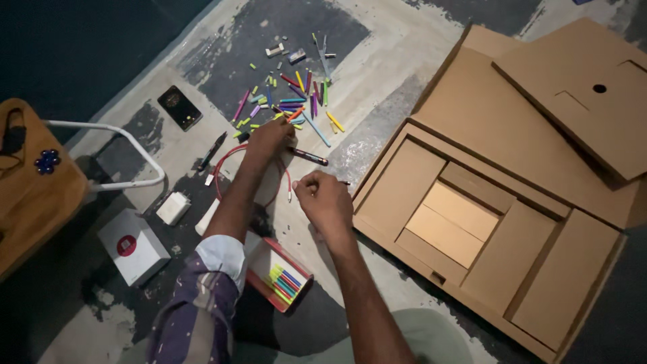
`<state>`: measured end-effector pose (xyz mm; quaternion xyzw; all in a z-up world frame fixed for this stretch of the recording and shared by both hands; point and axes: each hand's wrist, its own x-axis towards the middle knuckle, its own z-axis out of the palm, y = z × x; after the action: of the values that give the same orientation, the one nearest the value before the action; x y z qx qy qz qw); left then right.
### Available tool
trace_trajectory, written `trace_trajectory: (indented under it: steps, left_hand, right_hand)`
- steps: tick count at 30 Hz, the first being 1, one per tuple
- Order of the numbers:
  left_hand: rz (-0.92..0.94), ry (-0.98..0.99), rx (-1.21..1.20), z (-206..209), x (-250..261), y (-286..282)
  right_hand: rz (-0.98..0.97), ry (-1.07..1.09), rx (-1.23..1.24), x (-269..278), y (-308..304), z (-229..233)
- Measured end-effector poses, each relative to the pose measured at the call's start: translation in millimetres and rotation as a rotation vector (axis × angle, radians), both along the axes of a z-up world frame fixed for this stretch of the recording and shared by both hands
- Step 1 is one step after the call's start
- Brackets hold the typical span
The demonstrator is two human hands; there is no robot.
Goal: The person sits on the floor and repeatedly picks up colored markers from a scattered pile. They remove the caps, place the markers into a small rectangular box, and then replace the caps. The process is repeated for multiple markers throughout the clip.
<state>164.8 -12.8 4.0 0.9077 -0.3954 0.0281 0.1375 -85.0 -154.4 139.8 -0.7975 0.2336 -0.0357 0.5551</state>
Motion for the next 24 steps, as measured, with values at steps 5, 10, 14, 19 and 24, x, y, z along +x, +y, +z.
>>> trace_trajectory:
  steps: [5,10,14,19,24]
  left_hand:
    - [0.189,0.400,-0.629,36,-56,-21]
    - [0.176,0.565,-0.997,85,-158,-35]
    - [0.179,0.557,-1.067,109,-195,-42]
    - [0.052,0.571,-0.969,120,-191,-44]
    - [0.120,0.583,-0.884,85,-150,-61]
  right_hand:
    - [-0.050,-0.057,0.008,4,0,-17]
    - [-0.284,-0.369,0.135,9,-1,-18]
    - [-0.313,-0.288,0.438,9,-2,-11]
    - [-0.373,-0.301,0.537,6,-11,-25]
    - [-0.632,-0.332,0.827,16,-16,-49]
